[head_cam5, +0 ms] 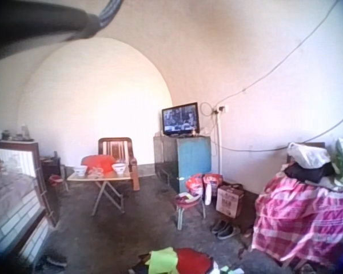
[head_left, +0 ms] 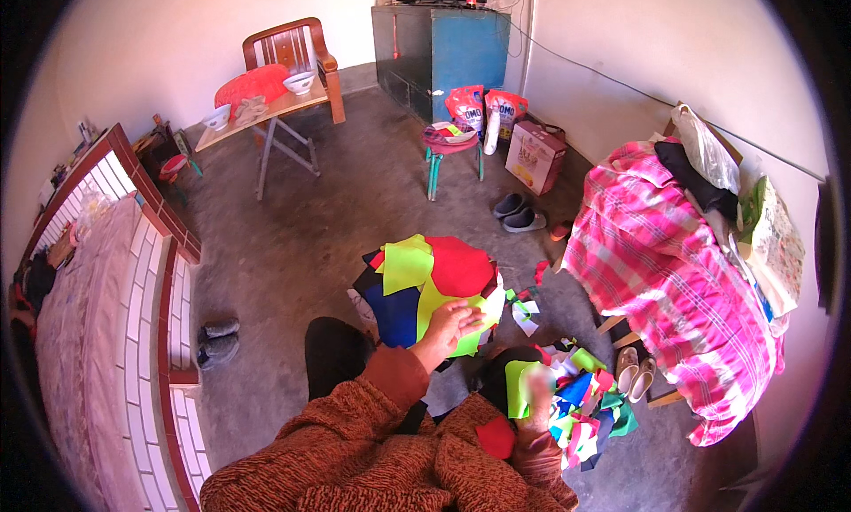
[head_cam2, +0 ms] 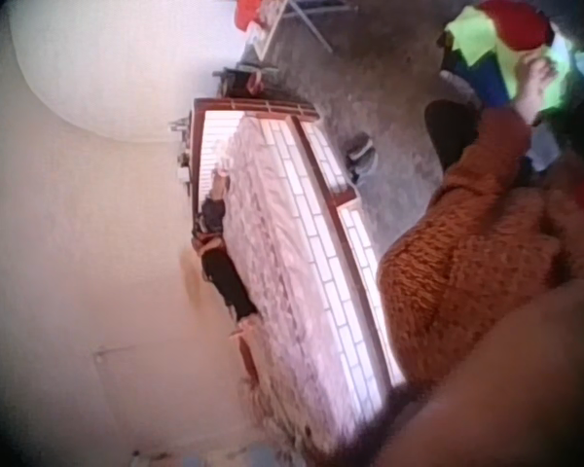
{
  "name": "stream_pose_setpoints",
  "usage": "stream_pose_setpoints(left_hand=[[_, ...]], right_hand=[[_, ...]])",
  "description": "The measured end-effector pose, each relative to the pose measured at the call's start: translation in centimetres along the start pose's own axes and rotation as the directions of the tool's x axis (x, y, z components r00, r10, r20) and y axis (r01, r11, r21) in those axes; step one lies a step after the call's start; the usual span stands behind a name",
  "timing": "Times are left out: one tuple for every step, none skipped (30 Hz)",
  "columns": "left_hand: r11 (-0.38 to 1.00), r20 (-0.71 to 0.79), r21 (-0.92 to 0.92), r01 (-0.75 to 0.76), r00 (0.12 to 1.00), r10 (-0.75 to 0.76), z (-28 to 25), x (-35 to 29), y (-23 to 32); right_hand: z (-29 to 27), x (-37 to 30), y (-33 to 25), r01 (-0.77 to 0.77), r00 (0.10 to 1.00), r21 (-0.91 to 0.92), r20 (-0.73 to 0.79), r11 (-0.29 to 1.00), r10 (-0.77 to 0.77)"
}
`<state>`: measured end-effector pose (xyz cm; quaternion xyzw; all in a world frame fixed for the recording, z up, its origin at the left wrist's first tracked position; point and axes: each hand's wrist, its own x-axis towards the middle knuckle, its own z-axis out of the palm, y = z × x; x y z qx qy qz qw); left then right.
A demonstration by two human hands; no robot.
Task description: The person sits on the floor and sorts through a pile of colorful fabric pieces, picking them up one by one, inspecting them, and placing them into a growing stack. The person handles various colors and sizes of fabric without using any tools.
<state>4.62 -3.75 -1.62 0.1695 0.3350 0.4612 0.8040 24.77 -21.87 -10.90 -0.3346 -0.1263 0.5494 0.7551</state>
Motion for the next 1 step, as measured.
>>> stream_pose_setpoints(left_hand=[[0.993, 0.073, 0.113, 0.044, 0.996, -0.053, -0.31, -0.79, -0.21]], right_hand=[[0.30, 0.11, 0.28, 0.010, 1.000, -0.039, 0.017, 0.999, -0.009]])
